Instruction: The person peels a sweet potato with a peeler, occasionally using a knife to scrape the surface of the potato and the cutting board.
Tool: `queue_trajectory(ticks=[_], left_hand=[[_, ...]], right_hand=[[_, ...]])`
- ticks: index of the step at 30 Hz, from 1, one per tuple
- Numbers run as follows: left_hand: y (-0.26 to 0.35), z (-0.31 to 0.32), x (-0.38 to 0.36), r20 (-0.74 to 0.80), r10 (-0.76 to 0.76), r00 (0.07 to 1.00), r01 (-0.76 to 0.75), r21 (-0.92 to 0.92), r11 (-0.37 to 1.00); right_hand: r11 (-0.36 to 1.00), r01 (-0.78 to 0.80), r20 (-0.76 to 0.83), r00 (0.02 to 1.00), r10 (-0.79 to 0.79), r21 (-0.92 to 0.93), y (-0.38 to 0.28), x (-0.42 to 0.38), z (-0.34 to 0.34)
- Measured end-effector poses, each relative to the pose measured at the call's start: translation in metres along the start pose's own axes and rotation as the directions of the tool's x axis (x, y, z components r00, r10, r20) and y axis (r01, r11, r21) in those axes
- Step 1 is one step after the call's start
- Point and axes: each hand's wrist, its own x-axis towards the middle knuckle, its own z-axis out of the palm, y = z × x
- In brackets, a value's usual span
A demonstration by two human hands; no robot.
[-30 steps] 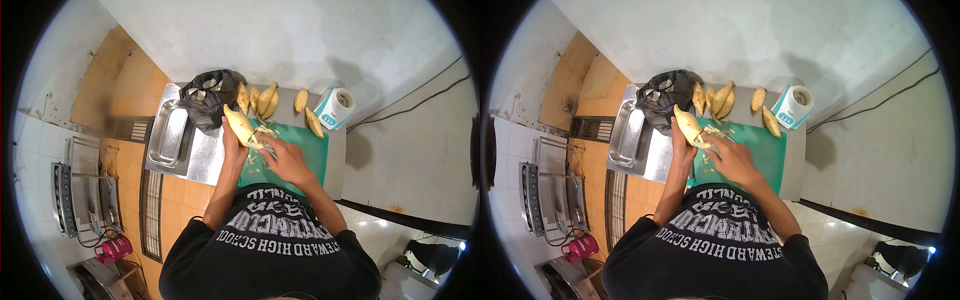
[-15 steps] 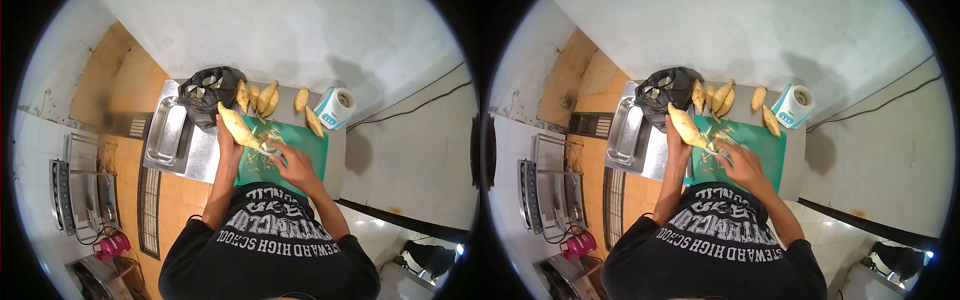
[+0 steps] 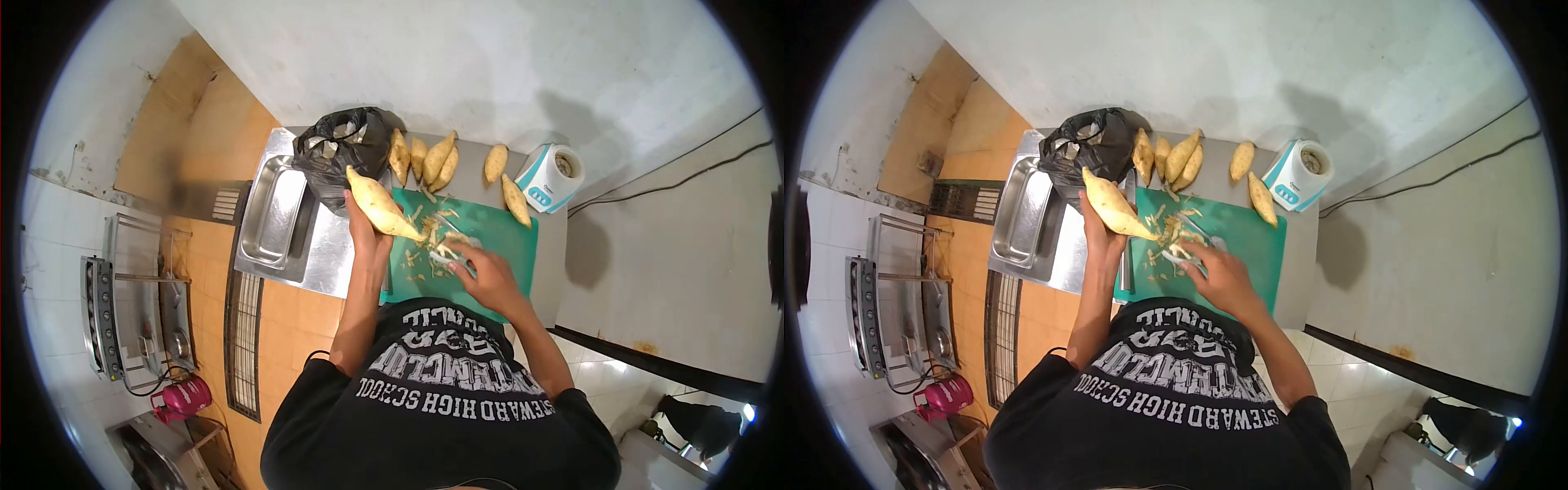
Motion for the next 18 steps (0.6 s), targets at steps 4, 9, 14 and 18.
queue_trajectory(ticks=[4,9,14,18], left_hand=[[-0.016,-0.016,0.002,0.087,-0.049,0.995,0.037,0.133,0.990],[-0.027,0.011,-0.017,0.047,-0.037,0.998,0.015,0.400,0.916],[-0.026,0.014,-0.017,0.187,0.053,0.981,-0.142,0.505,0.851],[-0.024,0.025,-0.028,0.201,0.096,0.975,-0.189,0.520,0.833]], right_hand=[[0.992,0.081,-0.091,0.993,-0.072,0.097,-0.028,0.023,-0.015],[0.966,0.258,-0.181,0.950,-0.256,-0.009,-0.048,0.053,-0.008],[0.976,0.212,-0.172,0.961,-0.217,-0.047,-0.051,0.060,-0.006],[0.980,0.179,-0.163,0.968,-0.191,-0.082,-0.048,0.056,-0.002]])
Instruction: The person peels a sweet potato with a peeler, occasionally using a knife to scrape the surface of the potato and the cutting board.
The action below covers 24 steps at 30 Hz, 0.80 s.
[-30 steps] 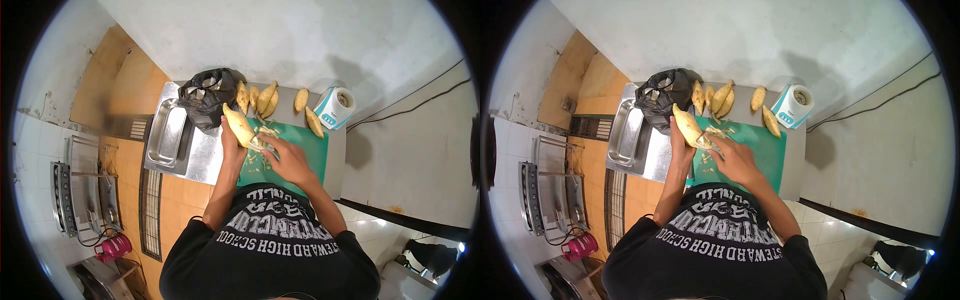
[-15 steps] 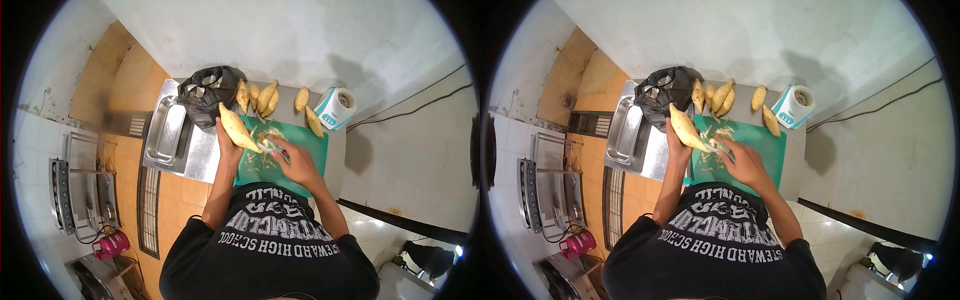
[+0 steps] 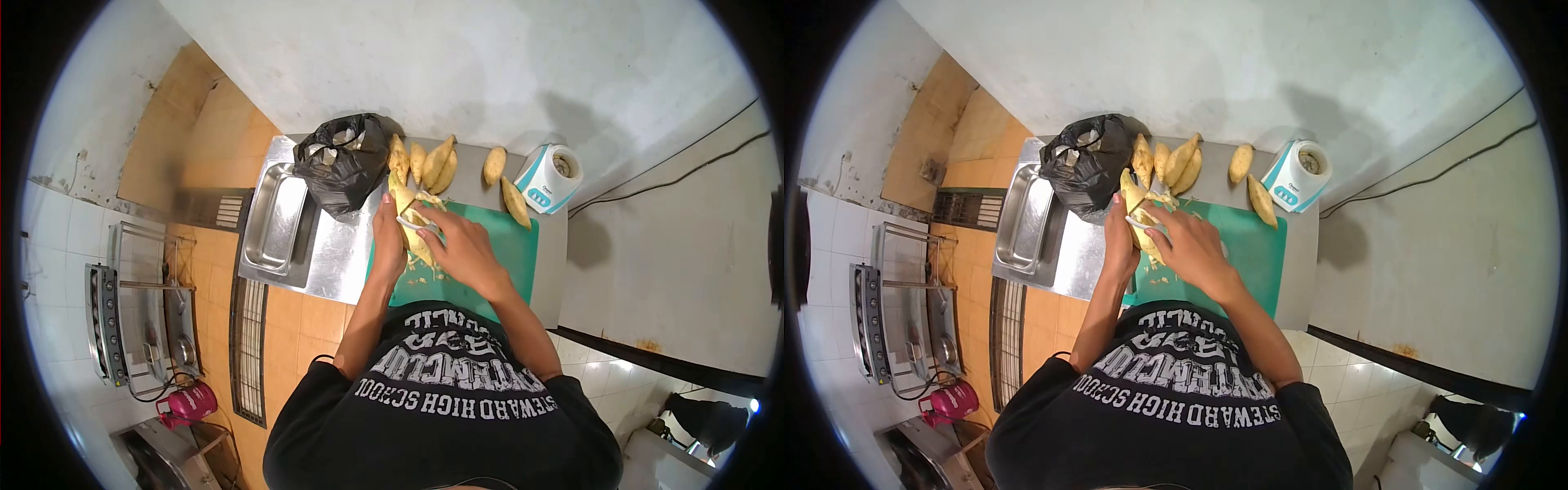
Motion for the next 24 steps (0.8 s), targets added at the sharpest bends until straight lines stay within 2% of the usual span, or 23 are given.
queue_trajectory(ticks=[4,6,7,10,13,16,19,21,24], left_hand=[[0.001,-0.010,0.005,-0.064,-0.013,0.998,0.012,-0.018,1.000],[0.016,-0.006,0.005,-0.176,-0.033,0.984,0.012,-0.116,0.993],[0.020,-0.007,0.011,-0.241,-0.020,0.970,-0.012,-0.131,0.991],[0.028,-0.011,0.008,-0.191,0.016,0.982,-0.045,-0.147,0.988],[0.012,-0.016,0.011,-0.134,0.089,0.987,-0.097,-0.054,0.994],[0.008,0.002,0.001,-0.094,0.048,0.994,-0.050,-0.022,0.999],[0.005,0.002,0.001,-0.056,0.072,0.996,-0.074,-0.028,0.997],[0.007,0.000,0.003,-0.076,0.090,0.993,-0.094,-0.053,0.994],[0.010,-0.006,0.004,-0.108,0.131,0.985,-0.136,-0.041,0.990]], right_hand=[[0.998,-0.005,-0.007,1.000,0.005,0.070,0.017,-0.026,0.011],[0.998,-0.057,0.107,0.993,0.055,0.012,0.030,-0.042,0.019],[0.998,-0.057,0.106,0.993,0.055,0.012,0.036,-0.052,0.023],[0.993,-0.028,0.085,0.996,0.019,0.114,0.036,-0.062,0.021],[0.989,-0.131,0.091,0.988,0.124,0.067,0.017,-0.045,0.000],[0.986,-0.054,0.004,0.999,0.054,0.158,0.004,-0.019,-0.007],[0.995,0.003,0.005,1.000,-0.004,0.104,0.001,-0.008,-0.006],[0.987,-0.012,0.019,1.000,0.010,0.160,0.010,-0.014,0.007],[0.995,0.007,0.057,0.998,-0.012,0.095,0.030,-0.031,0.024]])
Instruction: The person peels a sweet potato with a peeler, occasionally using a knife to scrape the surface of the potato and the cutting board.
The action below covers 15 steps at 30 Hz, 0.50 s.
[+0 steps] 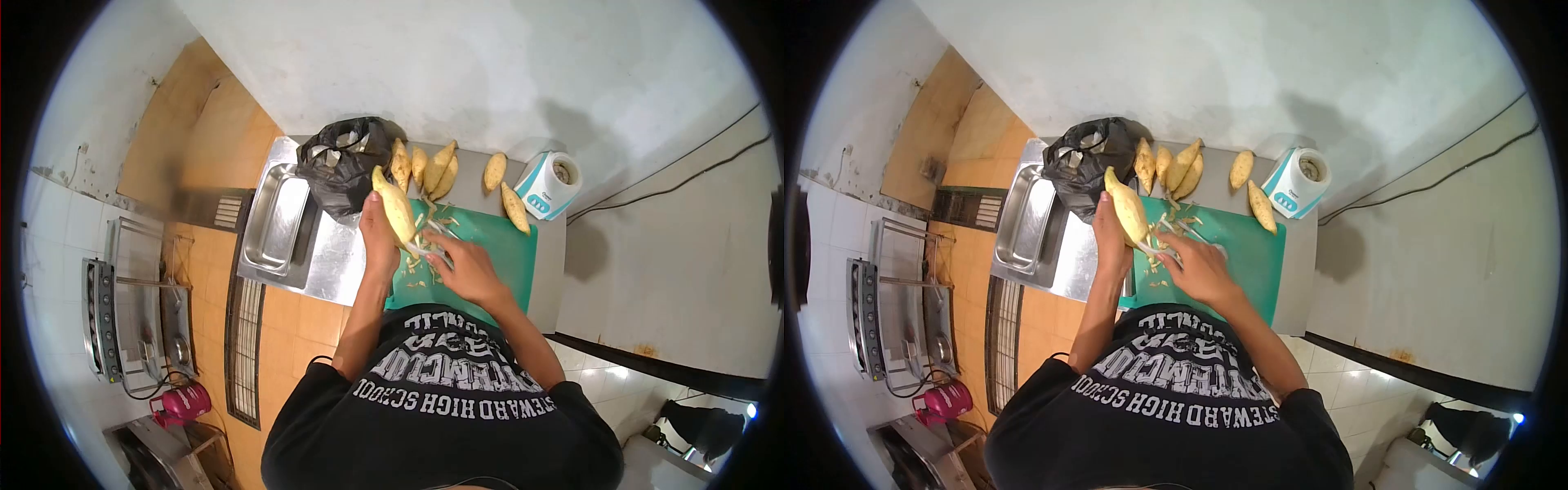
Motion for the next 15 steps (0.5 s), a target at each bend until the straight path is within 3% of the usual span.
queue_trajectory(ticks=[3,7,9,11,15], left_hand=[[0.008,-0.001,0.006,-0.037,-0.038,0.999,0.036,-0.052,0.998],[-0.008,-0.001,0.003,-0.028,-0.028,0.999,0.029,0.014,0.999],[-0.021,0.001,0.004,-0.010,-0.050,0.999,0.051,0.067,0.996],[-0.031,0.000,0.003,0.057,-0.035,0.998,0.027,0.141,0.990],[-0.020,0.003,-0.001,0.090,-0.076,0.993,0.071,0.057,0.996]], right_hand=[[0.997,-0.079,0.096,0.992,0.081,-0.027,0.013,-0.028,0.007],[0.974,-0.224,0.072,0.972,0.224,0.002,-0.006,-0.022,-0.018],[0.988,-0.117,-0.042,0.992,0.122,0.105,-0.019,-0.006,-0.027],[0.992,-0.089,-0.076,0.993,0.096,0.088,-0.022,0.006,-0.028],[0.993,-0.084,-0.063,0.994,0.089,0.085,-0.019,0.013,-0.020]])
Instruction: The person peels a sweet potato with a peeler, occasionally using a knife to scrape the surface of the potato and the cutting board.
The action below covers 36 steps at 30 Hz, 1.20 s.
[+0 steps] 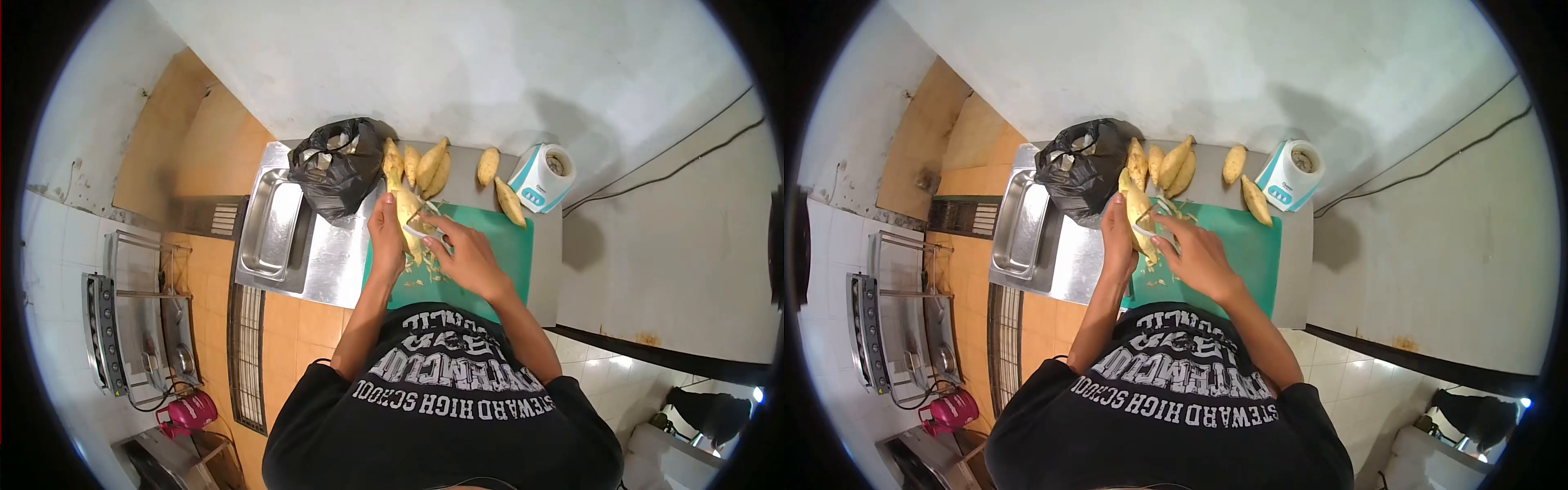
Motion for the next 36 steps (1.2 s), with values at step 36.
queue_trajectory(ticks=[36], left_hand=[[0.032,-0.006,0.007,-0.117,-0.082,0.990,0.056,-0.213,0.976]], right_hand=[[0.990,-0.102,0.069,0.993,0.096,0.095,0.012,-0.034,0.005]])
